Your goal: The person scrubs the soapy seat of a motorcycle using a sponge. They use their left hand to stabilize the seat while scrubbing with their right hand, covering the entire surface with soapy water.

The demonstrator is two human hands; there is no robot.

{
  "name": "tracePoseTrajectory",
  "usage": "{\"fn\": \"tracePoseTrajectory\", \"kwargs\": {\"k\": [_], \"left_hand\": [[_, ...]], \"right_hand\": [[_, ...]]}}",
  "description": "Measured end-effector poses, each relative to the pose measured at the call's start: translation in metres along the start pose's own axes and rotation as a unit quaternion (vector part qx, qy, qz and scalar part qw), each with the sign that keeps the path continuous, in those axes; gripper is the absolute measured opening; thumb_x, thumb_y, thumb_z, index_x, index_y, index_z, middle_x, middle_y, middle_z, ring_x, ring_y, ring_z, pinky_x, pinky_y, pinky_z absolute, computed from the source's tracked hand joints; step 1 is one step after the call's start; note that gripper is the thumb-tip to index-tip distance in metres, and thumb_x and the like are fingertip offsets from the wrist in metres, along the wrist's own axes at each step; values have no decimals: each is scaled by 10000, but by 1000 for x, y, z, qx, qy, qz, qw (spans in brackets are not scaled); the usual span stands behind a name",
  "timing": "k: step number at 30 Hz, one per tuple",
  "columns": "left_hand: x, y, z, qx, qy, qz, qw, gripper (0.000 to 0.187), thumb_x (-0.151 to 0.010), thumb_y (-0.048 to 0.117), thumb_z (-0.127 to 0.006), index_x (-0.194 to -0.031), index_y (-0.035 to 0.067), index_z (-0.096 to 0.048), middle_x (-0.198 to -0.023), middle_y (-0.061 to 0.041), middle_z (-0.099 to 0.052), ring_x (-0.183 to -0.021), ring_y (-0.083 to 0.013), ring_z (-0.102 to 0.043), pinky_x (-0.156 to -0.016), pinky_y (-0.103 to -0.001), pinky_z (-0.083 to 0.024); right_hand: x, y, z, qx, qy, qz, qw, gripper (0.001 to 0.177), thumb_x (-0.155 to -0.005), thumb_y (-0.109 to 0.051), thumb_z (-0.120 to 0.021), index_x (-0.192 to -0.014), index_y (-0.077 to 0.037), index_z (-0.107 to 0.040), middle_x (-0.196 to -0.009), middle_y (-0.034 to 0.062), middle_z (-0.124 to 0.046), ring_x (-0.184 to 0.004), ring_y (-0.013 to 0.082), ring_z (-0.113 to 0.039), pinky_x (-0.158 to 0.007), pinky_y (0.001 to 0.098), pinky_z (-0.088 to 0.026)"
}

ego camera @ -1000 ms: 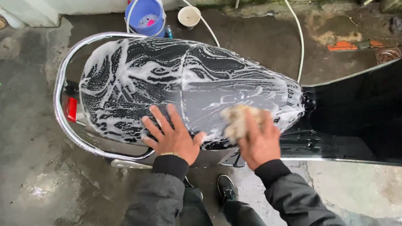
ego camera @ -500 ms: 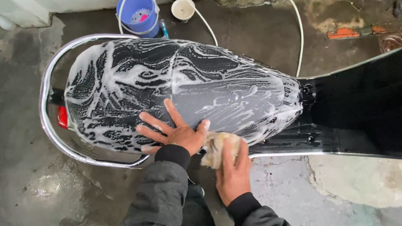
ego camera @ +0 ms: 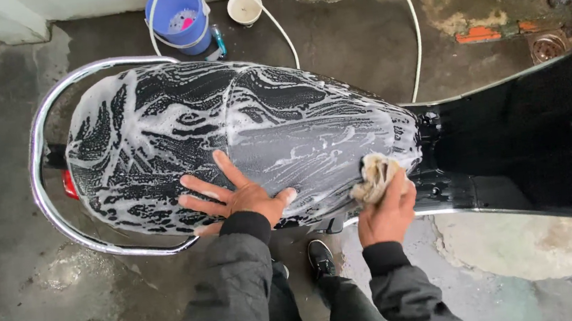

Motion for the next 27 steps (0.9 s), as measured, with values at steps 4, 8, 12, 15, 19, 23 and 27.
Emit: {"fn": "tracePoseTrajectory", "kwargs": {"k": [4,8,12,15,19,23,27], "left_hand": [[4,11,6,1,6,7,1000,1161,-787,481,-647,-1310,241,362,-1323,-296,354,-1241,-517,275,-921,-771,-38],[6,12,12,45,-31,20,998,1198,-787,387,-689,-1294,230,385,-1351,-316,301,-1276,-499,230,-913,-763,-53],[7,15,14,68,-24,5,997,1280,-739,366,-761,-1302,184,374,-1338,-349,283,-1257,-540,218,-917,-767,-53],[9,17,16,76,-25,18,997,1270,-753,373,-749,-1293,199,388,-1346,-324,302,-1274,-515,221,-919,-762,-24],[8,18,18,69,-37,22,997,1269,-755,422,-737,-1290,185,390,-1334,-315,335,-1257,-525,253,-922,-766,-26],[1,20,12,65,-21,38,997,1284,-728,459,-743,-1301,195,376,-1319,-306,363,-1239,-522,286,-914,-776,-6],[-1,21,11,56,-16,49,997,1310,-700,527,-739,-1298,201,379,-1320,-310,360,-1230,-532,287,-904,-782,-10]], "right_hand": [[-15,-35,20,-133,-66,-16,989,780,-701,-62,-628,-1397,-47,-276,-1153,367,-367,-936,539,-509,-858,608,-397],[-55,-12,22,-158,-33,27,987,639,-753,-63,-648,-1328,-23,-372,-1046,317,-512,-966,506,-522,-851,532,-412],[-54,5,11,-7,-4,-60,998,610,-799,-158,-657,-1359,-170,-415,-1087,304,-499,-813,523,-569,-725,569,-490],[-51,-36,33,-10,-39,50,998,695,-674,-171,-634,-1341,-216,-445,-1189,275,-393,-844,528,-551,-737,582,-468],[-88,17,10,-50,-19,77,996,538,-739,-91,-666,-1263,-53,-553,-1009,284,-547,-858,475,-568,-702,529,-470],[-98,4,17,2,-98,-44,994,571,-719,-241,-629,-1280,-210,-532,-1099,214,-510,-913,422,-562,-787,502,-429],[-90,16,5,43,-45,154,986,678,-689,-377,-701,-1319,-213,-512,-1184,261,-417,-961,463,-555,-797,505,-428]]}}
Point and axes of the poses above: each hand's wrist, its own x-axis away from the middle knuckle, its own z-axis out of the back of the hand, y = z × x, the point moved 1 cm from there along -x, towards the middle knuckle
